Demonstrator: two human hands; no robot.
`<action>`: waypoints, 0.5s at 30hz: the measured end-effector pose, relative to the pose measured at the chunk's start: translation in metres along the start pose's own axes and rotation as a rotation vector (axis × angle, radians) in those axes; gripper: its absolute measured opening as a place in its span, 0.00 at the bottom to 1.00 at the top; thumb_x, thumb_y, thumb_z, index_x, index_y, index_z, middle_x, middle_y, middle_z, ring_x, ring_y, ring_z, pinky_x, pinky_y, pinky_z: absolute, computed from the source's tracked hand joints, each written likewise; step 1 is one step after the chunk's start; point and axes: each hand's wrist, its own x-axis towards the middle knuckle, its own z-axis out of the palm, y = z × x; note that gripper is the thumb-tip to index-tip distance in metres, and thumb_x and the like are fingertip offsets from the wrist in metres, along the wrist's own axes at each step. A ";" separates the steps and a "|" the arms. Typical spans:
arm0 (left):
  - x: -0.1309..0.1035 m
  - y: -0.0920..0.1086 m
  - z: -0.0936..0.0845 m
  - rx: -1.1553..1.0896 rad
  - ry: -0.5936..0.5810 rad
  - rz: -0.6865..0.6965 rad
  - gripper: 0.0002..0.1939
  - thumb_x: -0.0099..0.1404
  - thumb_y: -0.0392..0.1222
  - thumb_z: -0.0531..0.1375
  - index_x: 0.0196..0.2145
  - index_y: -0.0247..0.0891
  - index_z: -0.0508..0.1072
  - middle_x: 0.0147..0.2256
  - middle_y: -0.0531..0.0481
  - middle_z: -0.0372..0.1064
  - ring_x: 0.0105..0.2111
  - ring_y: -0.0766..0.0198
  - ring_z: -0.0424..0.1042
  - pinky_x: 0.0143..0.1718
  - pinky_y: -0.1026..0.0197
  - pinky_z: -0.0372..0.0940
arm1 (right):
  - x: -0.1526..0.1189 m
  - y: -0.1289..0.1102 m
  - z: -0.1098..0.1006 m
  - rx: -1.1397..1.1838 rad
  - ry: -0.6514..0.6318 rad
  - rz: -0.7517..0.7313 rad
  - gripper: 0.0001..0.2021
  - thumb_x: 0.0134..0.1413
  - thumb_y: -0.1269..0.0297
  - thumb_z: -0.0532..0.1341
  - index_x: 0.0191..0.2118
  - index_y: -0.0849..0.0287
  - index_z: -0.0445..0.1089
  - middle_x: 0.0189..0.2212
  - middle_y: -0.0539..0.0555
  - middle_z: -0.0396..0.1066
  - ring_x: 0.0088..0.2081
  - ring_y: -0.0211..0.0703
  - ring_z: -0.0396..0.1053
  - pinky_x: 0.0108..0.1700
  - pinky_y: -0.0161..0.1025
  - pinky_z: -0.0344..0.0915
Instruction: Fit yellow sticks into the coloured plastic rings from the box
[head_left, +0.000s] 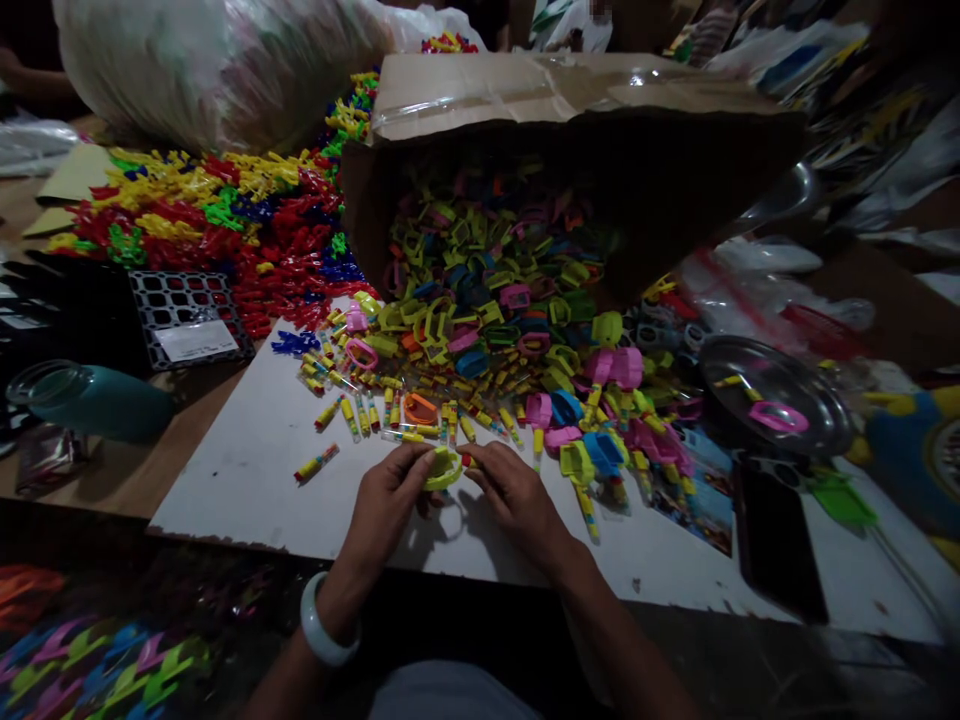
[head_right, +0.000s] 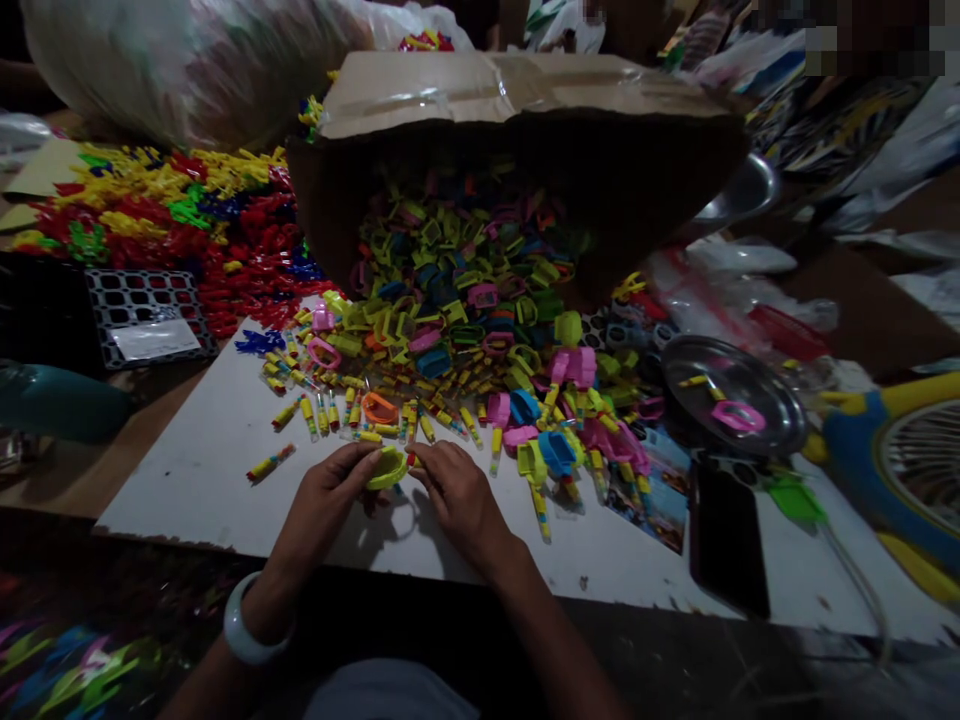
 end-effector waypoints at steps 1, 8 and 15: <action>0.000 -0.001 0.000 0.008 0.004 0.005 0.18 0.61 0.54 0.60 0.39 0.35 0.74 0.26 0.54 0.71 0.21 0.69 0.68 0.22 0.68 0.64 | 0.000 0.000 0.001 0.003 0.004 0.005 0.13 0.71 0.63 0.50 0.56 0.56 0.64 0.43 0.59 0.70 0.44 0.50 0.68 0.46 0.47 0.69; 0.000 -0.005 0.000 0.020 0.039 -0.004 0.18 0.60 0.55 0.60 0.38 0.36 0.74 0.25 0.54 0.71 0.20 0.68 0.69 0.21 0.67 0.64 | -0.002 0.001 0.005 -0.028 0.000 0.026 0.12 0.71 0.64 0.51 0.55 0.58 0.64 0.38 0.58 0.68 0.40 0.49 0.68 0.42 0.44 0.69; 0.000 -0.002 -0.001 0.047 0.032 -0.014 0.18 0.61 0.54 0.59 0.38 0.35 0.74 0.20 0.55 0.69 0.18 0.69 0.67 0.21 0.68 0.63 | -0.004 0.000 0.008 -0.017 0.021 0.034 0.12 0.70 0.67 0.52 0.55 0.57 0.64 0.40 0.58 0.68 0.40 0.48 0.68 0.42 0.43 0.68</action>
